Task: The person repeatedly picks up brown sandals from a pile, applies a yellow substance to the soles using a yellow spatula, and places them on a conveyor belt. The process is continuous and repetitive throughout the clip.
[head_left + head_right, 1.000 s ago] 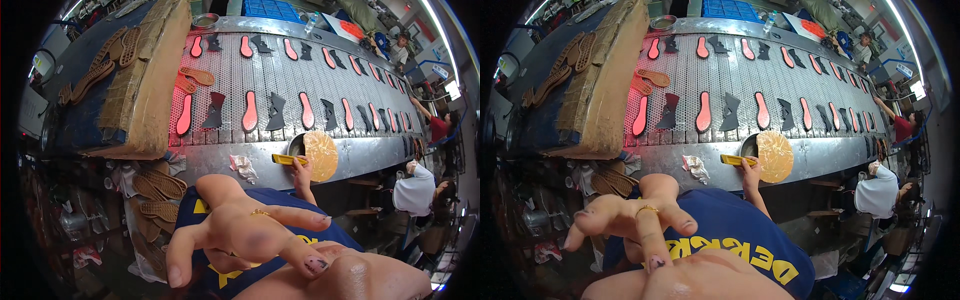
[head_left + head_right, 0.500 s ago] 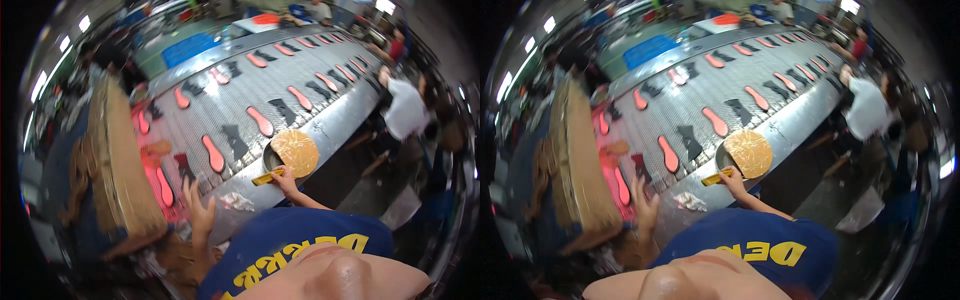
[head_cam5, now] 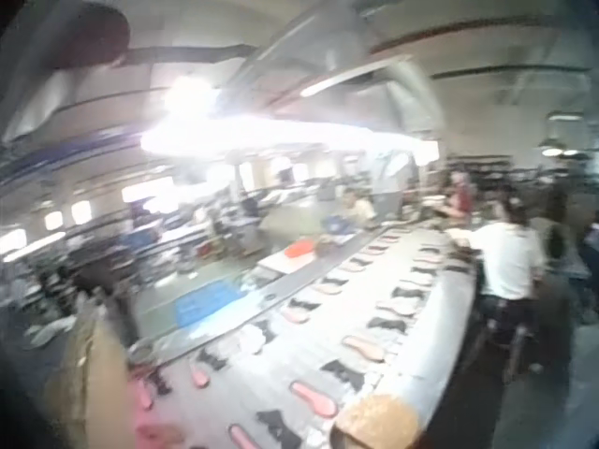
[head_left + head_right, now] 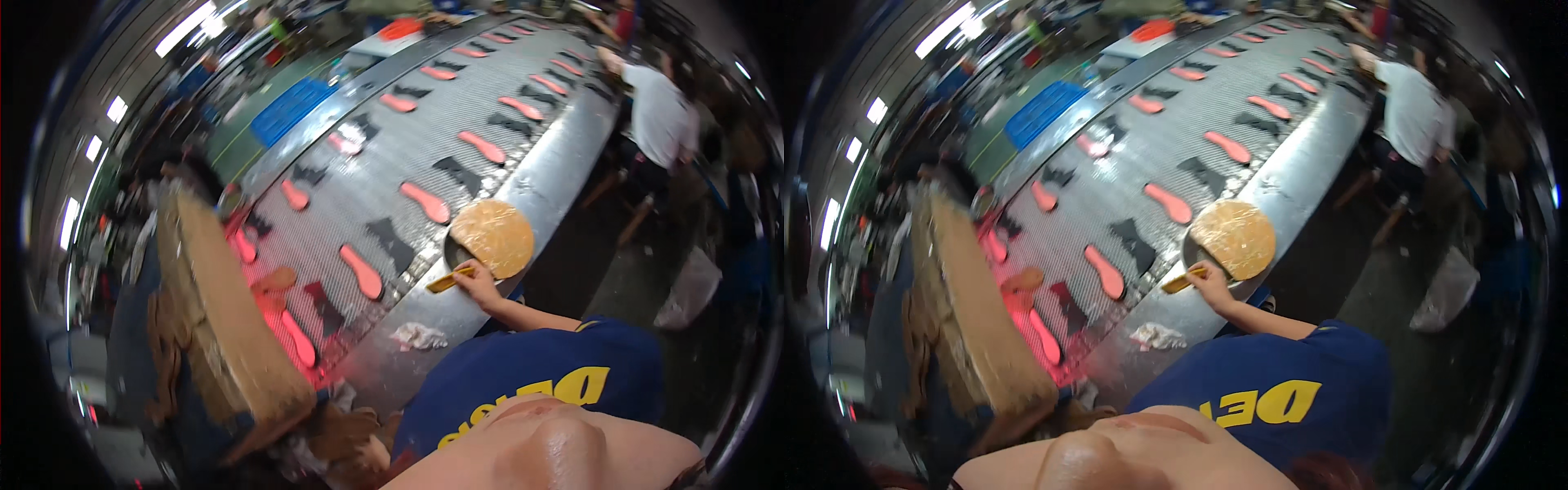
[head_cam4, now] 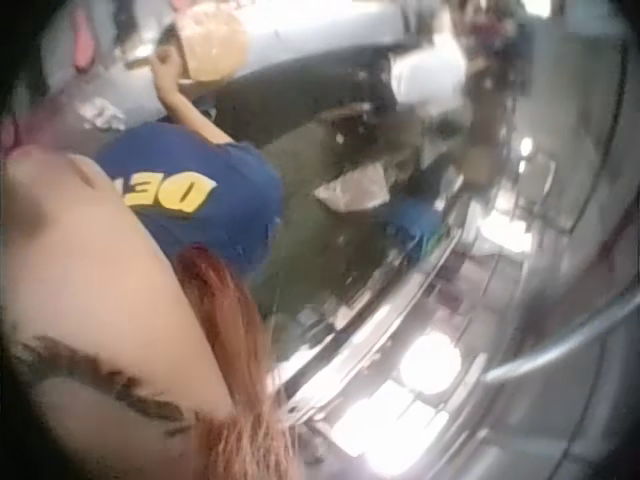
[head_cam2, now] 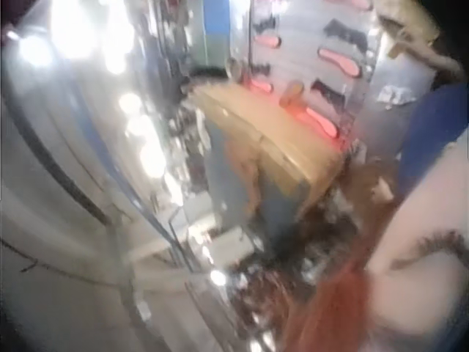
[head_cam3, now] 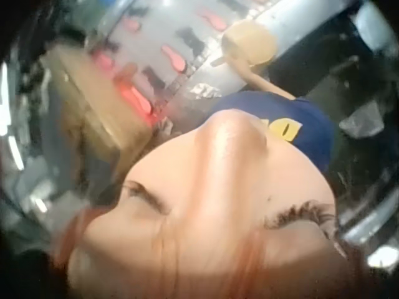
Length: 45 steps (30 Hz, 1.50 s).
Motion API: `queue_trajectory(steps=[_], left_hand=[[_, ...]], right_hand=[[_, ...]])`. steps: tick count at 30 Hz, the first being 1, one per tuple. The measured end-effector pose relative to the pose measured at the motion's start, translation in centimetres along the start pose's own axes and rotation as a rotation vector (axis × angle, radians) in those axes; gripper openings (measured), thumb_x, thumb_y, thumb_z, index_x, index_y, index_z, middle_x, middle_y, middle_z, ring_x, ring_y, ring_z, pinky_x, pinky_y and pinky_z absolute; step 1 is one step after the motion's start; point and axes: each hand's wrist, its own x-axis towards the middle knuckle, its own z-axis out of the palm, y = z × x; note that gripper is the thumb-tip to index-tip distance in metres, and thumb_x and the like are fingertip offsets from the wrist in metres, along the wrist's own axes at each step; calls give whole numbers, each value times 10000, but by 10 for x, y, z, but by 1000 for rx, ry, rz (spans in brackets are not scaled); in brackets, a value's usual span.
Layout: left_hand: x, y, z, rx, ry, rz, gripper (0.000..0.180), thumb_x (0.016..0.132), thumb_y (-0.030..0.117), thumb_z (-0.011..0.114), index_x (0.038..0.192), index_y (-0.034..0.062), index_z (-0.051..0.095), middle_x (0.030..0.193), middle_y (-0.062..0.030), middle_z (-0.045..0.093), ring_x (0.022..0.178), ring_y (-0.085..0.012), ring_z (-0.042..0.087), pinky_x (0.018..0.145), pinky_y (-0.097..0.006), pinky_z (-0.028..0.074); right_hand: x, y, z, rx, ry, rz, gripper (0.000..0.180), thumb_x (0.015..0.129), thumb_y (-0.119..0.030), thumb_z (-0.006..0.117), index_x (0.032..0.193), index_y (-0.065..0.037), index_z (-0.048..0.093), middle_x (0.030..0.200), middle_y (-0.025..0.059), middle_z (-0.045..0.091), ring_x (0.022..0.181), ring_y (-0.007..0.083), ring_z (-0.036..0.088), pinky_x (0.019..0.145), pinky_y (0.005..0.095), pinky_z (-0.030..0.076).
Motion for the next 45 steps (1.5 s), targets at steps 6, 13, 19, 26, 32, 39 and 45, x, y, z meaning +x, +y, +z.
queue_trajectory(steps=[6, 13, 19, 26, 32, 39, 45], left_hand=[[-26, -48, -20, -231, 282, -10, 1122, 598, 567, 825, 1467, 67, 321, 1418, -320, 347, 1317, -465, 330, 1103, -515, 290], [-116, -6, -79, -355, 78, -117, 1086, 706, 549, 772, 1511, 89, 206, 1519, -318, 135, 1426, -453, 151, 1143, -471, 256], [-168, -2, -41, -178, 98, -248, 922, 783, 482, 726, 1454, 25, 289, 1456, -222, 273, 1355, -393, 273, 1121, -474, 257], [-160, 13, -32, -72, 214, -72, 1024, 686, 467, 805, 1487, 108, 276, 1419, -230, 407, 1389, -397, 267, 1151, -525, 161], [-148, 42, -44, -111, 237, -214, 1069, 611, 386, 869, 1470, 118, 292, 1416, -216, 409, 1403, -370, 262, 1164, -533, 149], [-137, 46, -73, -701, 485, 133, 639, 781, 7, 708, 1362, 128, 471, 1262, -228, 560, 1140, -339, 595, 900, -406, 505], [-136, 64, -169, -1006, 621, -37, 364, 844, 134, 718, 1177, 28, 616, 963, -141, 708, 815, -208, 697, 724, -344, 542]], right_hand=[[-15, -14, 18, 150, -93, 86, 134, 896, -124, 684, 973, -44, 608, 761, -5, 567, 634, 56, 493, 540, 209, 391], [13, 11, 10, -25, -276, 169, 235, 908, -138, 680, 1085, -15, 586, 925, 51, 627, 747, 109, 562, 658, 232, 439], [40, -10, 48, -105, -463, 124, 247, 911, -149, 676, 1080, 4, 581, 977, 73, 643, 853, 145, 613, 703, 252, 447], [61, -17, 77, -89, -534, 144, 244, 919, -148, 664, 1091, 3, 579, 1008, 97, 644, 888, 172, 629, 734, 268, 475], [67, -12, 67, -37, -570, 187, 258, 899, -157, 677, 1113, -29, 613, 982, 68, 658, 849, 144, 612, 704, 262, 437], [80, -9, 47, -11, -500, 215, 230, 897, -109, 671, 1097, -18, 605, 1004, 92, 659, 874, 172, 637, 732, 272, 475], [85, -10, 33, 44, -482, 225, 210, 895, -87, 670, 1087, -45, 599, 1016, 80, 653, 898, 160, 635, 712, 258, 465]])
